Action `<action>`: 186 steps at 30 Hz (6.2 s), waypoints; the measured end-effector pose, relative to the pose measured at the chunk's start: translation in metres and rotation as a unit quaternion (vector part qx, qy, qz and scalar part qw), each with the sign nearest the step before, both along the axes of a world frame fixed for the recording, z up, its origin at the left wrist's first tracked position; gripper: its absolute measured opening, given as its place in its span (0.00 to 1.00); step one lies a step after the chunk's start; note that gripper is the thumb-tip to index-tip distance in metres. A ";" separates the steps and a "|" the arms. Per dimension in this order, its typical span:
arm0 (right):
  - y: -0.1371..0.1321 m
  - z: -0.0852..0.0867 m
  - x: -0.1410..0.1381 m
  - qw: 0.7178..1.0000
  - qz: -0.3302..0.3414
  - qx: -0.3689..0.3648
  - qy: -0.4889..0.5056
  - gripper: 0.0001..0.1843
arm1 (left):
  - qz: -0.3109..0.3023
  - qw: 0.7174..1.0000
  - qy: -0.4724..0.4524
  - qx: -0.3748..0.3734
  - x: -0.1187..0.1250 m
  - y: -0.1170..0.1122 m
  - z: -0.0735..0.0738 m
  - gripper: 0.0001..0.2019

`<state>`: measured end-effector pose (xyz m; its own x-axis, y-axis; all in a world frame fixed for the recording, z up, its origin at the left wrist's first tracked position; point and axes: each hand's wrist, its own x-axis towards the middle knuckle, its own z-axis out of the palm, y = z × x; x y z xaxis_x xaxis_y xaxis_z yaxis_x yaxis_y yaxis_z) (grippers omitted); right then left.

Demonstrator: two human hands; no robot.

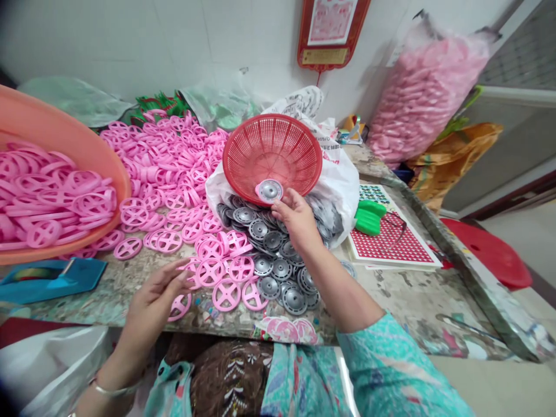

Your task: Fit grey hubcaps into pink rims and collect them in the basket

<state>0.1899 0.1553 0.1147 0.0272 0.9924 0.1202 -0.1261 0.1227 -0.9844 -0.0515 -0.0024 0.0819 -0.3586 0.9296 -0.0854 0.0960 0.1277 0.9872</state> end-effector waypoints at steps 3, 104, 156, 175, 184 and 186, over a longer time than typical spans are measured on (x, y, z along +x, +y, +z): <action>-0.008 -0.008 0.004 0.980 -0.038 0.094 -0.172 0.25 | 0.025 0.991 0.135 -0.011 -0.031 -0.014 -0.009 0.19; -0.109 -0.054 0.043 0.919 0.181 0.200 -0.288 0.21 | -0.108 0.924 0.366 0.026 0.043 0.006 -0.059 0.20; -0.084 -0.022 -0.046 0.968 0.153 0.045 -0.192 0.10 | -0.168 0.927 -0.334 -0.014 0.047 0.042 0.000 0.16; 0.005 -0.008 -0.014 0.893 0.000 0.187 -0.409 0.14 | -0.179 0.899 0.375 0.140 0.024 0.081 -0.020 0.14; -0.014 -0.011 -0.011 0.612 0.148 0.246 -0.737 0.26 | -0.104 0.987 0.107 0.058 0.030 0.094 -0.019 0.07; -0.011 -0.012 -0.010 0.615 0.151 0.252 -0.731 0.23 | -0.081 0.994 -0.066 -0.008 0.027 0.095 -0.014 0.10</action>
<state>0.1795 0.1441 0.1027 -0.6531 0.7517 0.0914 0.7573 0.6480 0.0813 -0.0241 0.0926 0.0678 -0.1885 0.9725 -0.1366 -0.0141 0.1364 0.9906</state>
